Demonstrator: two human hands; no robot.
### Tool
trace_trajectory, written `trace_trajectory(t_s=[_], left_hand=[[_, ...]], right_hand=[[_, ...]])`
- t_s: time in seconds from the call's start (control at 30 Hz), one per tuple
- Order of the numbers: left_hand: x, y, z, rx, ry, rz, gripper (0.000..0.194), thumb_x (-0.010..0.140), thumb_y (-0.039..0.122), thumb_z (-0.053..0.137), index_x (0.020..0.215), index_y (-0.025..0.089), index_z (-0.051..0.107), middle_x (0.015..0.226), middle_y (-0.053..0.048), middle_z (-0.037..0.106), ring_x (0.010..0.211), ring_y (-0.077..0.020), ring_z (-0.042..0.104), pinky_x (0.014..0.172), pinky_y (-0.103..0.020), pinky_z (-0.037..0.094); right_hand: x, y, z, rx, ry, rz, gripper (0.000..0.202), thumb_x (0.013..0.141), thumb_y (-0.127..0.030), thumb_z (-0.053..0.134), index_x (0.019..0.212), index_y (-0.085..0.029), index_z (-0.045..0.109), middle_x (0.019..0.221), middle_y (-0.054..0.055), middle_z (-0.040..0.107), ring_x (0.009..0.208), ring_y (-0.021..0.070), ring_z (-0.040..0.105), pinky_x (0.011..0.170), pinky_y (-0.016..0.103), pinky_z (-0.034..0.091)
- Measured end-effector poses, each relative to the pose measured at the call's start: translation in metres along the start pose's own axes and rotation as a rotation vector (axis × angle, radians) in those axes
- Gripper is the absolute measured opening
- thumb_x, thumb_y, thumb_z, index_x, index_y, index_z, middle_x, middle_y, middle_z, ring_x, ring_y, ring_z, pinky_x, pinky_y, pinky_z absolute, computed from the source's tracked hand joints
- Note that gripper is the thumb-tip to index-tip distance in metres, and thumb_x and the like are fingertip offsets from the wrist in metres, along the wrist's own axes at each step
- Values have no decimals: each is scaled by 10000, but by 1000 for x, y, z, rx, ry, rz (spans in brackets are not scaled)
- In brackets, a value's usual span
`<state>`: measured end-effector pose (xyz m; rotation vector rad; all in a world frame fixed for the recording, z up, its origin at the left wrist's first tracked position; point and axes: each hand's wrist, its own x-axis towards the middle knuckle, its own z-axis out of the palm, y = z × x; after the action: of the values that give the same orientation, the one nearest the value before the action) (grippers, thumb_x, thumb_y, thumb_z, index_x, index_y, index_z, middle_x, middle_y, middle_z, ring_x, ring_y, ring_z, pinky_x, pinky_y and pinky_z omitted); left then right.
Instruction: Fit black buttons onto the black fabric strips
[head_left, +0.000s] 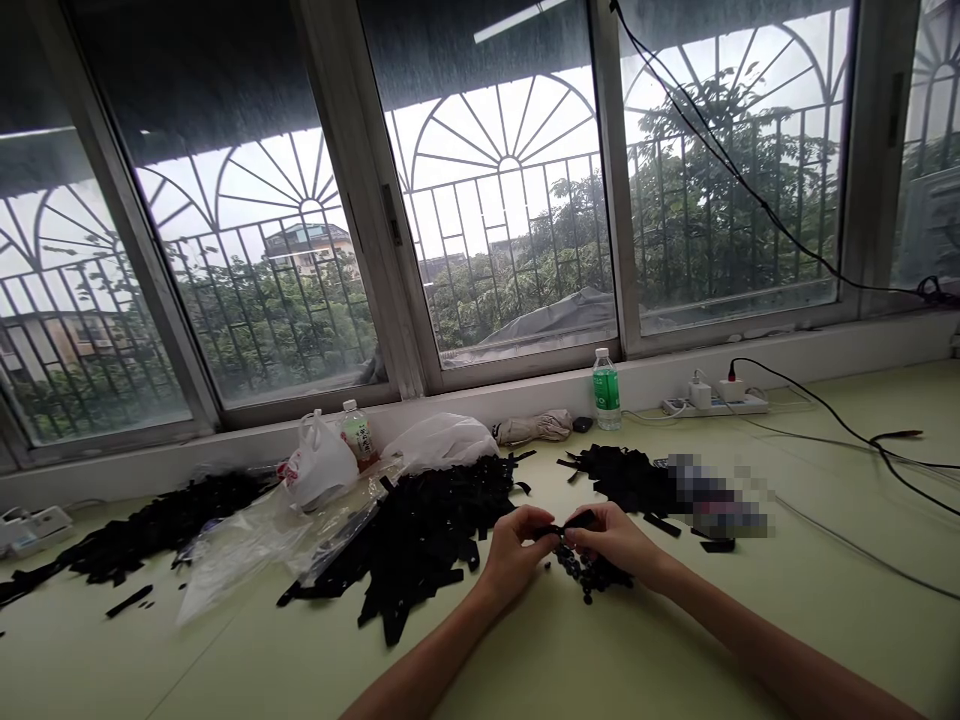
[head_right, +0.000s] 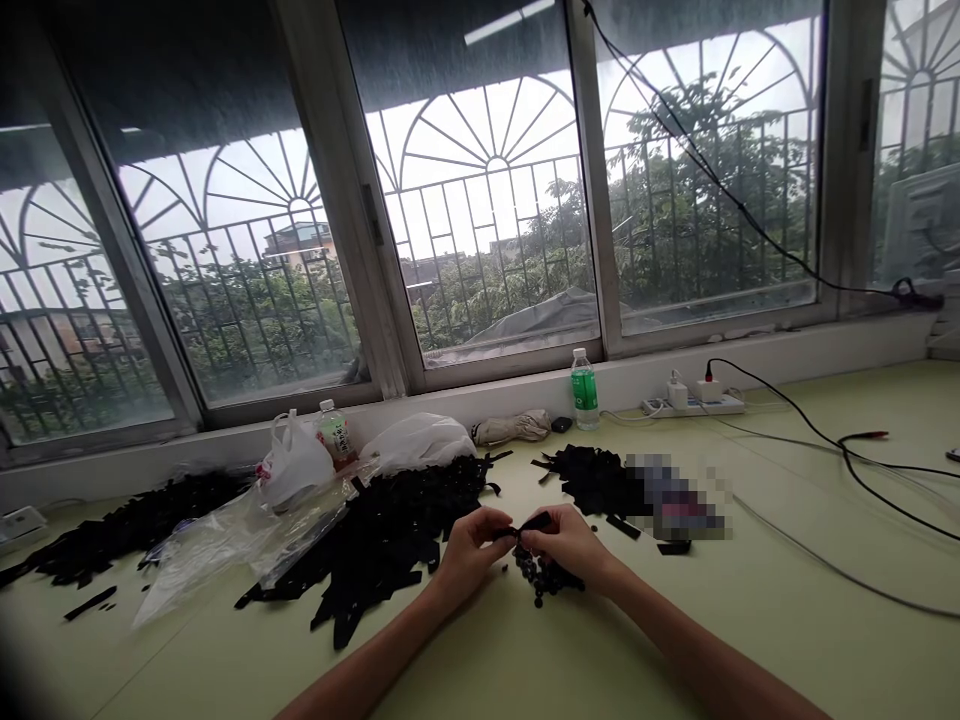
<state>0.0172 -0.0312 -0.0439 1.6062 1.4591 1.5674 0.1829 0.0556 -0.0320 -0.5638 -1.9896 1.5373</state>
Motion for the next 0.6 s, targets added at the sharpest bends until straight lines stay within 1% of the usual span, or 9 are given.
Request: trace_trajectory(t_s=[0.07,0.2,0.27,0.4,0.47,0.6], left_hand=[[1,-2,0,-11,19,-11,264,676,243,735,907,133,670,846,-69,687,789,-183,633,724,-274,503],[2,-2,0,33,15,9,166,718,241,691,838,126,694,796,-67,689,744,-172,623,694,-264,491],[2,-2,0,53,31,21,141,728,233,674,822,128,690,776,-58,683,727,-165,614,678,-258,485],[1,2,-1,128,105,39,103,757,220,628,808,137,662,771,-46,668,727,-160,606,672,-256,478],[0,5,-1,199,133,73,73,764,198,606,792,147,649,779,-41,663,745,-162,607,669,-254,474],[-4,12,3,321,112,181,71,771,143,571,773,164,638,793,-36,655,768,-162,604,657,-245,464]], right_hand=[[0,2,0,-62,10,-38,236,722,-360,613,803,-146,674,618,4,624,525,121,525,496,228,417],[0,2,0,-264,60,-178,163,732,-298,589,715,-157,670,638,9,640,597,136,552,555,225,400],[0,0,1,-356,70,-226,154,738,-281,579,681,-161,658,624,4,636,603,135,548,562,222,385],[-1,0,0,-498,54,-280,163,764,-265,544,678,-170,645,612,4,622,590,129,527,548,217,361],[-1,3,-1,-584,38,-304,170,768,-266,541,667,-171,639,622,14,614,587,132,518,543,219,355],[-1,8,-2,-721,-13,-340,243,786,-272,528,581,-162,596,615,32,583,583,138,503,550,226,357]])
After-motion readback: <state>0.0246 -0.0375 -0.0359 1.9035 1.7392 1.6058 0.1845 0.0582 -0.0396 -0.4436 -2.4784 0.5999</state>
